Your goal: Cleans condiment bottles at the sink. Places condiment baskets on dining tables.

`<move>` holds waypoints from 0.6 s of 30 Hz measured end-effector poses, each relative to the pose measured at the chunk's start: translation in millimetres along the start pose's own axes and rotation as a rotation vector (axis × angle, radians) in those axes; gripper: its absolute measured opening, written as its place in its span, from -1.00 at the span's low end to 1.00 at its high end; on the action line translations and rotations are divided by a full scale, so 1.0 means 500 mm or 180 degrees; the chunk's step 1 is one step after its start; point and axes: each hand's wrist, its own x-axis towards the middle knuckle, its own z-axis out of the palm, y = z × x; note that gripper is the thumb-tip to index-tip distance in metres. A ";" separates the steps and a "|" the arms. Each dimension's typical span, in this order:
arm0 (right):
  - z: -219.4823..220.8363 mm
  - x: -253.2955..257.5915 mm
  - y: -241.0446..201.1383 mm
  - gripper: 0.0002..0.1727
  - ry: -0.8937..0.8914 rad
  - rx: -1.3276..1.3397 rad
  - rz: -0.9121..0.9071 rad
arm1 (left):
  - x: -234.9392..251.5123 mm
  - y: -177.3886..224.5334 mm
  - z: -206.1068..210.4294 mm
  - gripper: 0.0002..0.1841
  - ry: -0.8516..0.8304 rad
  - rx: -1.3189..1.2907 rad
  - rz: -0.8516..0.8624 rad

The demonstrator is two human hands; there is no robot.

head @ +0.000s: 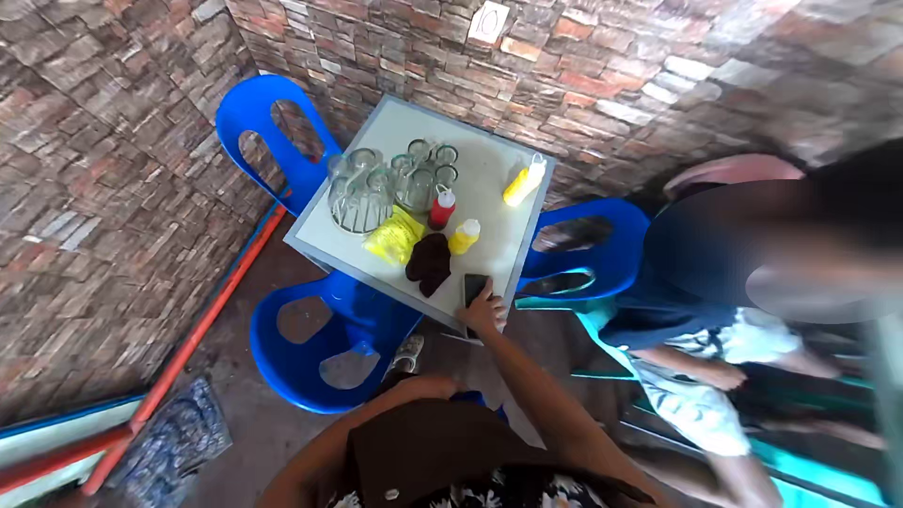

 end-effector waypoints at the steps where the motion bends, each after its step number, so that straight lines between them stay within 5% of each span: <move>1: -0.001 0.007 0.013 0.42 0.0086 -0.0150 -0.0048 | 0.019 0.000 -0.013 -0.65 -0.0004 0.0013 0.0052; 4: -0.030 0.035 0.063 0.26 0.0027 -0.0010 -0.0082 | 0.076 0.002 -0.046 -0.62 -0.0049 0.0121 0.0325; 8: -0.143 -0.041 0.173 -0.40 -0.1353 0.2147 -0.0620 | 0.087 0.030 -0.097 -0.66 0.0154 0.0407 0.0532; 12: -0.248 -0.228 0.171 -0.56 -0.1880 0.2582 -0.1601 | 0.122 0.010 -0.138 -0.73 0.0281 -0.0029 0.0893; 15: -0.338 -0.361 0.051 -0.75 -0.1716 0.2772 -0.0819 | 0.160 0.013 -0.144 -0.78 0.0047 0.0122 0.0962; 17: -0.288 -0.325 0.115 -0.75 -0.1853 0.3605 -0.2080 | 0.179 0.023 -0.136 -0.77 -0.0070 0.0134 0.0839; 18: -0.279 -0.327 0.134 -0.75 -0.1702 0.3399 -0.1907 | 0.184 0.033 -0.132 -0.76 -0.0132 0.0135 0.0780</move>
